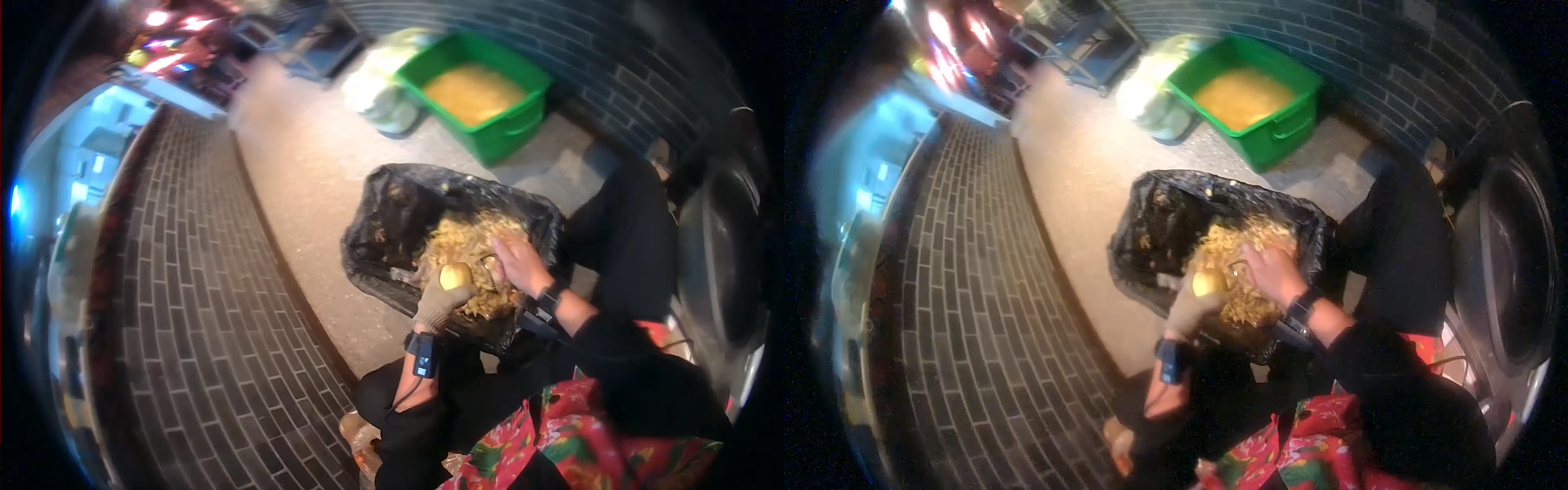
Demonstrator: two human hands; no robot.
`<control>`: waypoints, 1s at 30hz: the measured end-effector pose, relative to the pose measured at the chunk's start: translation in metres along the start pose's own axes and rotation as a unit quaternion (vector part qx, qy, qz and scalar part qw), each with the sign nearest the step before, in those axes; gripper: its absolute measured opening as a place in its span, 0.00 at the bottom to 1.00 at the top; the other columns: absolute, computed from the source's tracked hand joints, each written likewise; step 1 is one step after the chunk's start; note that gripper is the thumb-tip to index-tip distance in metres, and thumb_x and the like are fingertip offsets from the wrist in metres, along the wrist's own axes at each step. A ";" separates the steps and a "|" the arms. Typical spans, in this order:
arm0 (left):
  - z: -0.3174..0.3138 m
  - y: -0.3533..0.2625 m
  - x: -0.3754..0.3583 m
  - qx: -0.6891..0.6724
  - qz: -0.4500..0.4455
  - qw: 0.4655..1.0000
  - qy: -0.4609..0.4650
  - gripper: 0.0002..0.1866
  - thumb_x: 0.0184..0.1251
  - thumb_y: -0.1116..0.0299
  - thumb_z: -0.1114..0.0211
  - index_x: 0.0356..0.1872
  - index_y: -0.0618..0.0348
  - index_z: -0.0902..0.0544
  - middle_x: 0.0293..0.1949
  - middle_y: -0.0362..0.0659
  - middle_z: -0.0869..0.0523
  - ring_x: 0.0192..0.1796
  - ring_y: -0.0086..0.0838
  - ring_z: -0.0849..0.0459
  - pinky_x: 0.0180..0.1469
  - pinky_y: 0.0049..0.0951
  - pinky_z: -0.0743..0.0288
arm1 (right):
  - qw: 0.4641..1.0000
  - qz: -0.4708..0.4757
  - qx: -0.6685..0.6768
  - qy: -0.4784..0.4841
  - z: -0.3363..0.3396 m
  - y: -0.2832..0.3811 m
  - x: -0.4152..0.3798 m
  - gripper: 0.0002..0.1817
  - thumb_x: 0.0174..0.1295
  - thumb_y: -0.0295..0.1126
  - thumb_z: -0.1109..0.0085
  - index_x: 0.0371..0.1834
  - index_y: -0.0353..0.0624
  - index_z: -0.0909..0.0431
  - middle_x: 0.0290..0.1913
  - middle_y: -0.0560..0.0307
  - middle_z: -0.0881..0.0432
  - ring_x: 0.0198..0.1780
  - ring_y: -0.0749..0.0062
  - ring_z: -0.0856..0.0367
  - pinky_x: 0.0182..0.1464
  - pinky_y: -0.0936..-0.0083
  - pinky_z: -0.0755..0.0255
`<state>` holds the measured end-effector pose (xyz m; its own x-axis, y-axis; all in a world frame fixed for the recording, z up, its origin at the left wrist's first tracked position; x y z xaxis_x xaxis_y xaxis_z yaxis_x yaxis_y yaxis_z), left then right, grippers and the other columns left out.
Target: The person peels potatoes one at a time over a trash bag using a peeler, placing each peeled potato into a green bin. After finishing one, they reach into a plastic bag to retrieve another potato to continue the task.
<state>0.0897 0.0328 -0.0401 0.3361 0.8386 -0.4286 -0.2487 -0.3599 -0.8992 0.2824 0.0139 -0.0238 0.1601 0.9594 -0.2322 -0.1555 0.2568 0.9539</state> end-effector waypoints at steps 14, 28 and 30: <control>-0.008 0.030 0.030 0.140 -0.041 0.988 0.045 0.46 0.40 0.60 0.18 0.63 0.64 0.31 0.45 0.45 0.17 0.48 0.31 0.18 0.53 0.31 0.23 | 0.876 0.345 -0.337 -0.023 -0.029 0.116 -0.004 0.22 0.67 0.38 0.51 0.14 0.44 0.21 0.22 0.54 0.18 0.32 0.60 0.21 0.48 0.63 0.33; 0.018 -0.046 -0.010 0.166 -0.106 0.977 -0.086 0.47 0.36 0.65 0.24 0.66 0.57 0.30 0.51 0.51 0.18 0.54 0.42 0.19 0.58 0.35 0.25 | 0.896 0.317 -0.309 -0.024 -0.042 0.112 0.026 0.25 0.68 0.39 0.54 0.16 0.39 0.19 0.24 0.44 0.18 0.34 0.50 0.20 0.48 0.59 0.32; 0.023 -0.047 -0.007 0.152 -0.138 0.975 -0.086 0.48 0.34 0.65 0.24 0.67 0.57 0.30 0.53 0.50 0.20 0.54 0.41 0.19 0.58 0.34 0.25 | 0.885 0.333 -0.327 -0.012 -0.051 0.115 0.031 0.25 0.68 0.38 0.55 0.15 0.38 0.20 0.22 0.43 0.19 0.31 0.48 0.20 0.48 0.57 0.31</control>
Point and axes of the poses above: each hand's wrist, its own x-axis towards the middle knuckle, its own z-axis out of the back of the hand, y = z × x, the point moved 10 cm from there along x, towards the middle knuckle
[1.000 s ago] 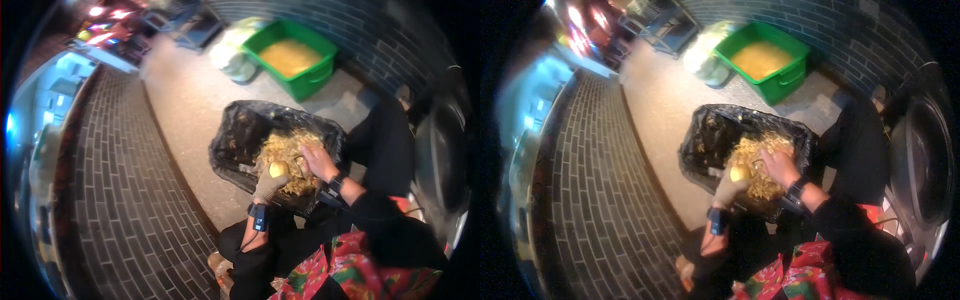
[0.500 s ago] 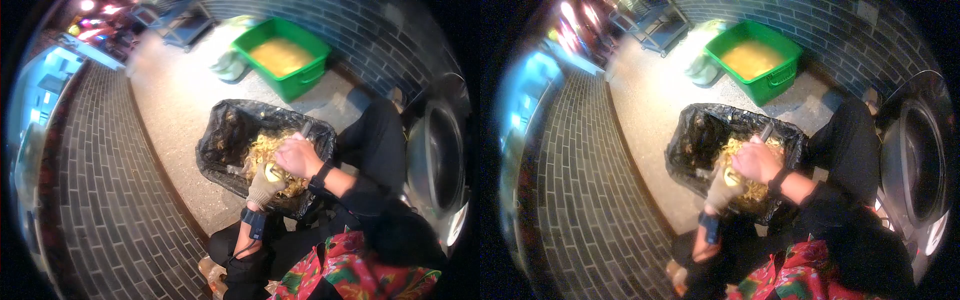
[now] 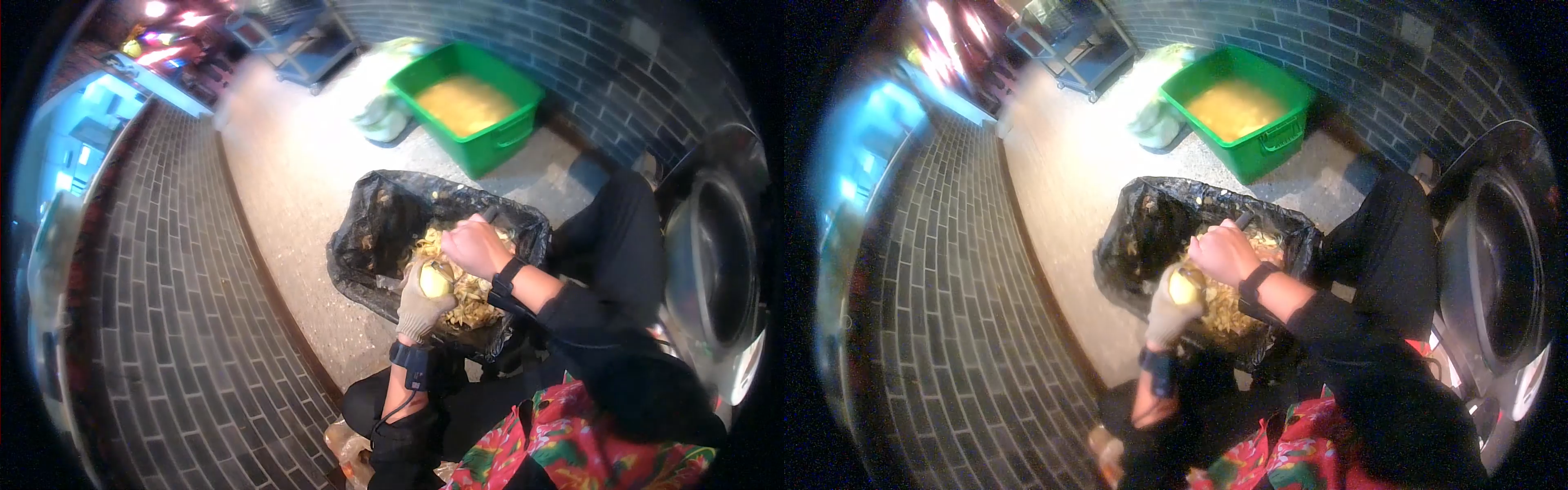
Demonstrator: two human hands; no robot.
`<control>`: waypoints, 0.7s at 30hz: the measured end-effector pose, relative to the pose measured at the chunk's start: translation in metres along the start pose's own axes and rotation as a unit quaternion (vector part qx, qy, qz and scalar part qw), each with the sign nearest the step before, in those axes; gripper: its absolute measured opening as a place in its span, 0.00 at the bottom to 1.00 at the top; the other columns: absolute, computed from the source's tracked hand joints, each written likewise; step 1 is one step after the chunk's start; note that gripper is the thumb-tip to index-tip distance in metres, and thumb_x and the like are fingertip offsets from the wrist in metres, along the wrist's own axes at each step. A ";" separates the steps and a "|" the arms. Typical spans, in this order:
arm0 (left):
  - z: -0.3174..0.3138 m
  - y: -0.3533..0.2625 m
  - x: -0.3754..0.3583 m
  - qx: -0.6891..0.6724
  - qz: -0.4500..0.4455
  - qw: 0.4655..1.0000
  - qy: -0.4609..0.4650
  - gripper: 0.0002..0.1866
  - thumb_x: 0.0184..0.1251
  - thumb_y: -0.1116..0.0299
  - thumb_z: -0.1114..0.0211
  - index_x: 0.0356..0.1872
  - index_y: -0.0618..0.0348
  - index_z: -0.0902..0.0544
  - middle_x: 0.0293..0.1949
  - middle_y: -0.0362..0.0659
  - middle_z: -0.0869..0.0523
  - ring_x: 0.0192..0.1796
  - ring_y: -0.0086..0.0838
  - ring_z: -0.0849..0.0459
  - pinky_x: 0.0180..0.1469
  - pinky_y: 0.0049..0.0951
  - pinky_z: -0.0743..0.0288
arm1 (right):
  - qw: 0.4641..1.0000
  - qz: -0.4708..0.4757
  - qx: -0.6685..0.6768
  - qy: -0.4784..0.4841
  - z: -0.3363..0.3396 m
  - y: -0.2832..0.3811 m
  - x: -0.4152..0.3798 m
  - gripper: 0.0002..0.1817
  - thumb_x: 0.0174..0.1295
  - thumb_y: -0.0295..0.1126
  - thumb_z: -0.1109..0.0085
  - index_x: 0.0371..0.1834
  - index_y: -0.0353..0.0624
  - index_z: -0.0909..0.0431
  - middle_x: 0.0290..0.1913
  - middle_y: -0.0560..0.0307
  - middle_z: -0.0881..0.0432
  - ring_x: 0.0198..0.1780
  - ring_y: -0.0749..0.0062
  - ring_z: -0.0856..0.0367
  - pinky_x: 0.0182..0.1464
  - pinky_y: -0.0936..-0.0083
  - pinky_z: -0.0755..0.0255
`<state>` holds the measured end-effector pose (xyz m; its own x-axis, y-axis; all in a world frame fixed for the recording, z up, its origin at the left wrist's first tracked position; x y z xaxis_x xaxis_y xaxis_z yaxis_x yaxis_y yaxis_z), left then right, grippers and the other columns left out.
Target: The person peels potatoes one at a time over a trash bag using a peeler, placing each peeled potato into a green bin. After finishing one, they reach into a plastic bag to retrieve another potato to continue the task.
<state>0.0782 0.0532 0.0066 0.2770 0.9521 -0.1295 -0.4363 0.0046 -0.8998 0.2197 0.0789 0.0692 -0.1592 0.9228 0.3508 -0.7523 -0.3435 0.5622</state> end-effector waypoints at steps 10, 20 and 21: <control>0.005 -0.027 -0.016 -0.101 -0.084 0.988 0.084 0.45 0.40 0.80 0.23 0.67 0.55 0.31 0.53 0.41 0.19 0.50 0.28 0.18 0.53 0.29 0.21 | 0.973 -0.002 -0.226 0.047 -0.005 -0.047 0.008 0.16 0.66 0.35 0.52 0.24 0.44 0.17 0.21 0.49 0.17 0.28 0.55 0.16 0.44 0.55 0.31; 0.005 -0.020 0.004 0.114 -0.146 0.982 -0.018 0.47 0.41 0.61 0.17 0.66 0.59 0.30 0.59 0.51 0.22 0.58 0.37 0.21 0.59 0.34 0.25 | 0.998 0.025 -0.056 -0.033 0.030 0.010 0.011 0.23 0.68 0.38 0.51 0.13 0.44 0.22 0.18 0.51 0.22 0.27 0.53 0.23 0.44 0.56 0.33; 0.001 -0.015 0.005 0.080 -0.100 0.992 -0.007 0.46 0.42 0.59 0.17 0.65 0.59 0.30 0.57 0.52 0.21 0.57 0.40 0.20 0.59 0.35 0.25 | 0.997 0.050 -0.058 -0.023 0.025 0.017 0.010 0.22 0.68 0.37 0.50 0.13 0.44 0.22 0.19 0.51 0.22 0.27 0.54 0.23 0.43 0.56 0.34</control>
Point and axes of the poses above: each hand's wrist, its own x-axis towards the middle knuckle, its own z-axis out of the back of the hand, y = z × x, the point moved 10 cm from there along x, towards the middle knuckle
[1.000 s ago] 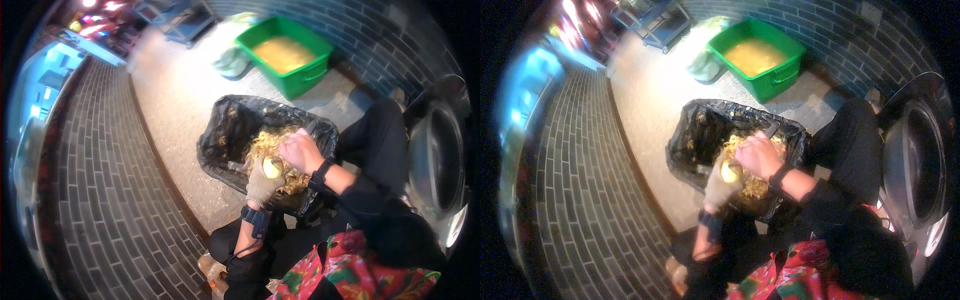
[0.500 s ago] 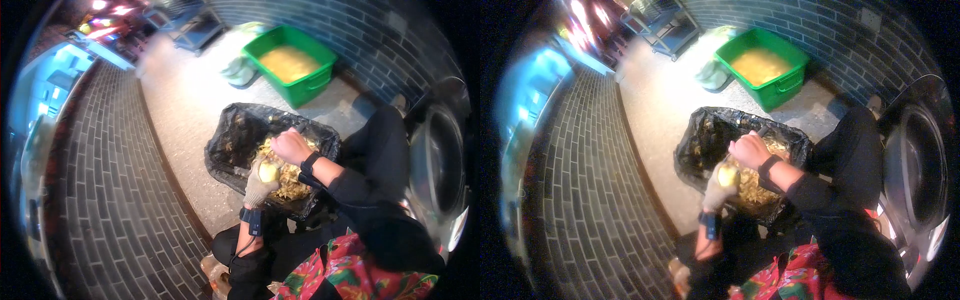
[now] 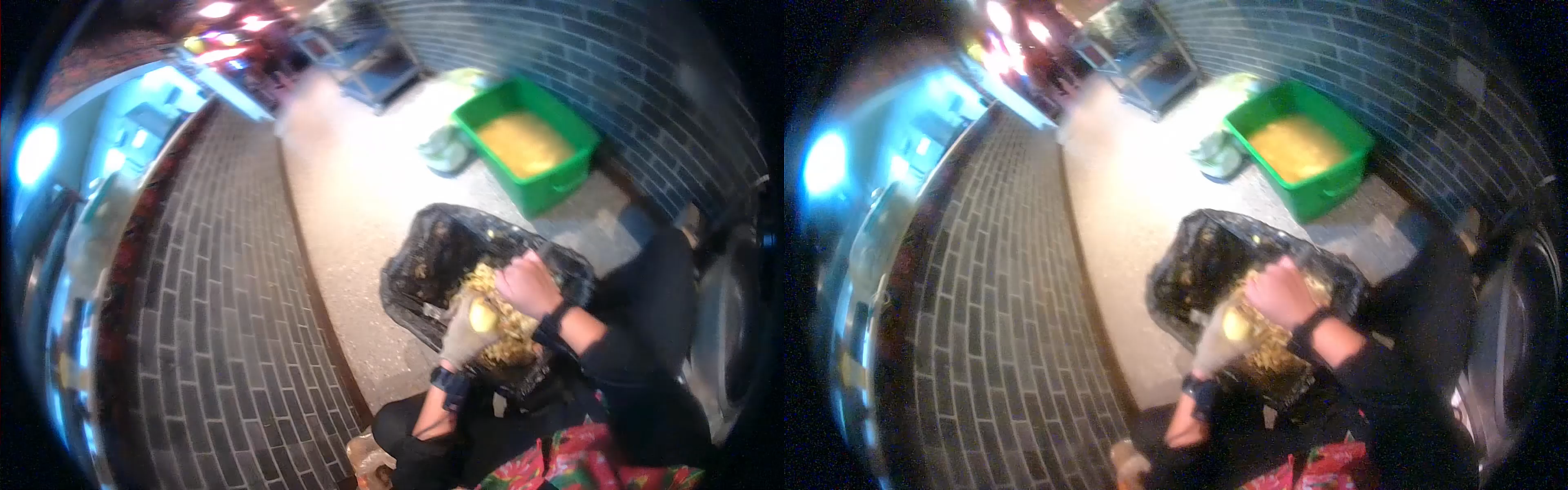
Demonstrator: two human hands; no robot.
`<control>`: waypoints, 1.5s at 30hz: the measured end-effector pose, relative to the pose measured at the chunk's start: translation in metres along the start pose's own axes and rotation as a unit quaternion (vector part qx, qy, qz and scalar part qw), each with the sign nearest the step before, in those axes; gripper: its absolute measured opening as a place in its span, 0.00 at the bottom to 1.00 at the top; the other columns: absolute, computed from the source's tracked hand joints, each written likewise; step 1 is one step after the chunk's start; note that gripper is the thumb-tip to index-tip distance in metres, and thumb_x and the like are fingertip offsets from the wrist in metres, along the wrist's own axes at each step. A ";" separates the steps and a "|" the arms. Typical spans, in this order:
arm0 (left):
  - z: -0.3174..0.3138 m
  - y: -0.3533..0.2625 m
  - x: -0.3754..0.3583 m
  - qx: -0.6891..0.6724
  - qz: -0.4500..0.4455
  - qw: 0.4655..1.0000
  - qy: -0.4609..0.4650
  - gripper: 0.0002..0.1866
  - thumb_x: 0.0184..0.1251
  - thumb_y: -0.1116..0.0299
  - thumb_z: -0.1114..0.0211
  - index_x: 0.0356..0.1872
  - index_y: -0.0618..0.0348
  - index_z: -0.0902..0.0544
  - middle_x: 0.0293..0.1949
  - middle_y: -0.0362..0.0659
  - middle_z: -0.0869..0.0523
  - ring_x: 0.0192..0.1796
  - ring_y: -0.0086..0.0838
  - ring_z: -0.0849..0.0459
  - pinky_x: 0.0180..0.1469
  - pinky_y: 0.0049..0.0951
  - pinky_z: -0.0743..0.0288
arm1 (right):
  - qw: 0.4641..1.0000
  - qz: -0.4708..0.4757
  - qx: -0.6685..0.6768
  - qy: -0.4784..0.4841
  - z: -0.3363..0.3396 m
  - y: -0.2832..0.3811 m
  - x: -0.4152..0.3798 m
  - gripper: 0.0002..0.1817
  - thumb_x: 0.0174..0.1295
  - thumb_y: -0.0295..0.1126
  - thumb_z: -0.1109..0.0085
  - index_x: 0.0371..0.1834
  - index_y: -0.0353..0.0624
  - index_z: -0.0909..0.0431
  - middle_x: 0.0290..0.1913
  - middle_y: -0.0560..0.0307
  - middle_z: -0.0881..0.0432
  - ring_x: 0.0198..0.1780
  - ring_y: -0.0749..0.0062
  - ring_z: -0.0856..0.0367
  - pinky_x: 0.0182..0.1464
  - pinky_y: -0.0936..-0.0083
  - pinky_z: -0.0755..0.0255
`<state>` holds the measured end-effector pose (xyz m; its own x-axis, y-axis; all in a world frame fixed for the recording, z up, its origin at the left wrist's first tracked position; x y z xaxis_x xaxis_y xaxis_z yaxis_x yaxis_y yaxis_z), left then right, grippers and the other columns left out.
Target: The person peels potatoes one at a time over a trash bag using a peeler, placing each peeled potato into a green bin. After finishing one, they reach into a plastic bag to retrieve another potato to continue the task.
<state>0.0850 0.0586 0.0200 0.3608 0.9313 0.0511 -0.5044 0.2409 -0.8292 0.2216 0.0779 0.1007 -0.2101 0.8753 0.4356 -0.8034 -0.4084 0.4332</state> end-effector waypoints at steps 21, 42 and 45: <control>0.002 -0.015 -0.019 0.071 0.128 0.987 0.063 0.41 0.46 0.49 0.24 0.63 0.53 0.26 0.54 0.55 0.17 0.57 0.49 0.18 0.58 0.43 0.25 | 0.998 0.052 -0.025 0.034 -0.033 0.009 -0.013 0.21 0.65 0.36 0.50 0.14 0.42 0.21 0.20 0.51 0.19 0.28 0.56 0.21 0.44 0.59 0.32; 0.017 -0.021 -0.012 -0.063 0.005 0.998 -0.025 0.45 0.37 0.61 0.19 0.63 0.60 0.27 0.58 0.51 0.22 0.62 0.42 0.23 0.66 0.38 0.30 | 0.997 -0.044 -0.061 0.030 -0.004 -0.030 0.002 0.24 0.68 0.38 0.52 0.15 0.39 0.19 0.22 0.48 0.18 0.31 0.52 0.20 0.49 0.59 0.32; 0.013 -0.011 -0.013 -0.060 0.028 0.997 -0.024 0.45 0.36 0.62 0.19 0.63 0.60 0.27 0.57 0.51 0.21 0.62 0.42 0.23 0.66 0.38 0.31 | 0.999 -0.029 -0.032 0.018 -0.002 -0.008 0.004 0.24 0.68 0.37 0.52 0.12 0.42 0.21 0.22 0.53 0.18 0.32 0.56 0.21 0.45 0.60 0.34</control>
Point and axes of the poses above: each hand's wrist, its own x-axis towards the middle knuckle, its own z-axis out of the back of the hand, y = z × x, the point moved 10 cm from there along x, towards the middle knuckle
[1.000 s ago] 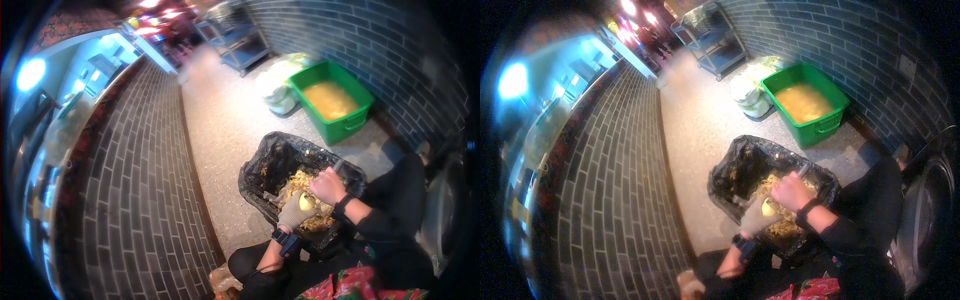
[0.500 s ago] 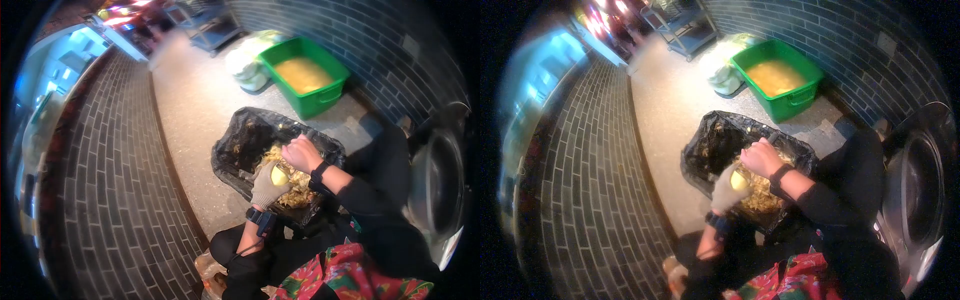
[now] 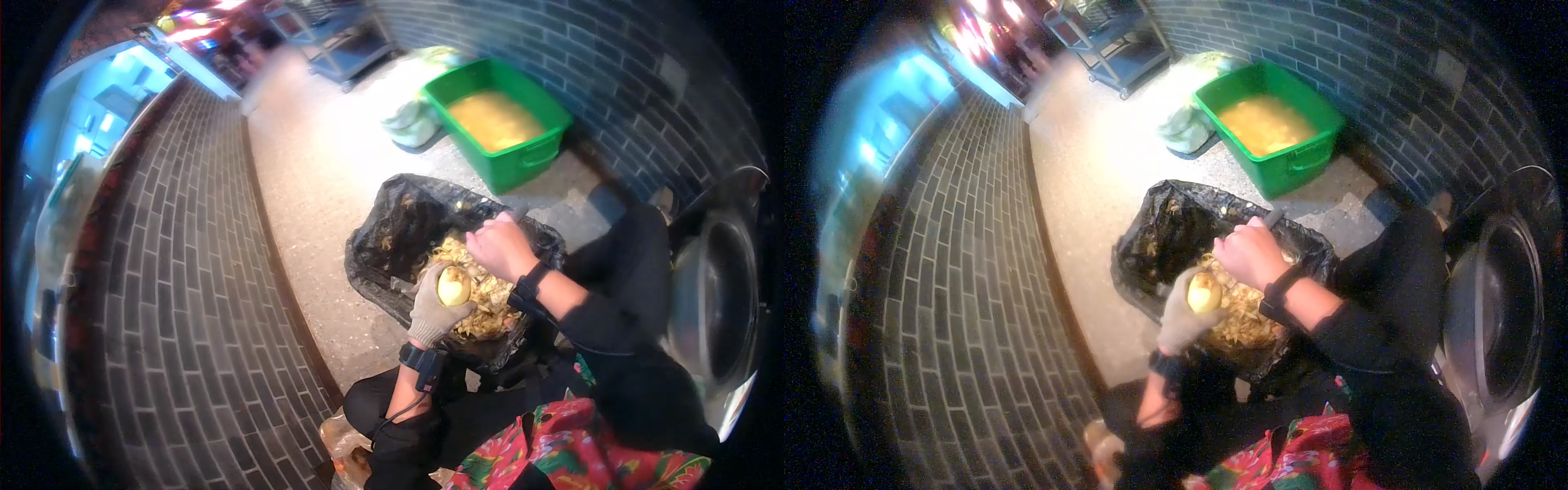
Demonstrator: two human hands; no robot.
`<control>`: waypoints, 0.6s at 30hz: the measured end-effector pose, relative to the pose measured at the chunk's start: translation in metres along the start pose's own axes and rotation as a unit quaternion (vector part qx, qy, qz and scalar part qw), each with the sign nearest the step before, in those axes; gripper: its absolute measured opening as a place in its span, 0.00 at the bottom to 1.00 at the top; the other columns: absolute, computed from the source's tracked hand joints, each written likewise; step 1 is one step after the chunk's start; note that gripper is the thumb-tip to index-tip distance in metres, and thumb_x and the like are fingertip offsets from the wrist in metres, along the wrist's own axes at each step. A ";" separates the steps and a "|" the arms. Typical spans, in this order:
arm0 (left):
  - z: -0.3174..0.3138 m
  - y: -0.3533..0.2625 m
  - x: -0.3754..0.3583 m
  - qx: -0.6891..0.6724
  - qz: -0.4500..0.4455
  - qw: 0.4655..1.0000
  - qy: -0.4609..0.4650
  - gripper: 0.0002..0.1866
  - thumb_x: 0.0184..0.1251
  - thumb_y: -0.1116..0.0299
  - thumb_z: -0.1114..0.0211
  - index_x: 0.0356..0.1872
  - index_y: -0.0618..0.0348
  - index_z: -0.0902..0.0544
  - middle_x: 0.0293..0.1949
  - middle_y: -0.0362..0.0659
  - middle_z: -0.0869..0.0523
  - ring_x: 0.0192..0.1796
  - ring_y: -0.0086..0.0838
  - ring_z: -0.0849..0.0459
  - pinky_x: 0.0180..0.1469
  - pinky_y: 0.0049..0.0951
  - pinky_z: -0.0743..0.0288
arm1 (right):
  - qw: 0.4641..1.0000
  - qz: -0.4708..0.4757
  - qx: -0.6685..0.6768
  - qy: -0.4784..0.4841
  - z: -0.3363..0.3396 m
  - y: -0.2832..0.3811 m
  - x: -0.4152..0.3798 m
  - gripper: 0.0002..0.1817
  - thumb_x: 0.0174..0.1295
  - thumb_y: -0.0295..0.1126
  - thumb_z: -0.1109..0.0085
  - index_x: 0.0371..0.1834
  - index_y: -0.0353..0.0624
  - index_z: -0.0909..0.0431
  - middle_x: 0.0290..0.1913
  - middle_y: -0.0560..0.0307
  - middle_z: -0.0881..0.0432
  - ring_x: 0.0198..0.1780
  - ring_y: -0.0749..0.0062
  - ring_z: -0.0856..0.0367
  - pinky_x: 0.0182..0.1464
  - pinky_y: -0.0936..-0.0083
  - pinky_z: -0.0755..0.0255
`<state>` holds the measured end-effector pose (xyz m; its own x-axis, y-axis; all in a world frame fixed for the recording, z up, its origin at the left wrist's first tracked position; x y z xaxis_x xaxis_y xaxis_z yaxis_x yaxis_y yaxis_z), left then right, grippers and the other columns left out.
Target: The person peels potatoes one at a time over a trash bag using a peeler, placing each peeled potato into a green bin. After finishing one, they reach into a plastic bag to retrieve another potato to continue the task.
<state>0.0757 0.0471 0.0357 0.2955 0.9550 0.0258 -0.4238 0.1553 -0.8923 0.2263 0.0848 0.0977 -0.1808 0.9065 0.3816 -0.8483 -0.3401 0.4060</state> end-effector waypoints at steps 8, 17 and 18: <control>0.002 0.007 -0.001 -0.048 0.049 0.997 -0.025 0.39 0.38 0.67 0.23 0.59 0.59 0.27 0.55 0.50 0.22 0.60 0.43 0.23 0.63 0.38 0.29 | 0.997 0.057 0.049 0.013 -0.008 0.036 -0.010 0.23 0.67 0.38 0.51 0.14 0.43 0.21 0.20 0.48 0.21 0.31 0.53 0.21 0.44 0.57 0.33; 0.009 -0.054 -0.015 -0.037 -0.142 0.989 -0.020 0.41 0.42 0.67 0.21 0.62 0.61 0.29 0.56 0.49 0.22 0.59 0.39 0.22 0.64 0.36 0.29 | 0.986 -0.021 -0.148 0.069 -0.031 -0.038 -0.013 0.23 0.65 0.38 0.48 0.13 0.38 0.20 0.21 0.48 0.19 0.30 0.56 0.22 0.47 0.60 0.33; 0.010 -0.058 -0.014 -0.038 -0.143 0.989 -0.019 0.41 0.42 0.67 0.21 0.62 0.61 0.29 0.56 0.49 0.22 0.59 0.39 0.22 0.64 0.36 0.29 | 0.992 -0.037 -0.112 0.041 -0.023 -0.043 -0.017 0.24 0.66 0.39 0.49 0.14 0.37 0.20 0.21 0.47 0.20 0.30 0.54 0.22 0.47 0.59 0.33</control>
<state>0.0874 0.0268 0.0918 0.3618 0.8835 0.2974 -0.2617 0.4024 -0.8772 0.2547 0.0901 0.0548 -0.1451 0.9473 0.2855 -0.9483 -0.2155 0.2331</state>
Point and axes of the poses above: each hand's wrist, its own x-axis towards the middle knuckle, its own z-axis out of the back of the hand, y = z × x, the point moved 10 cm from there along x, towards the middle knuckle
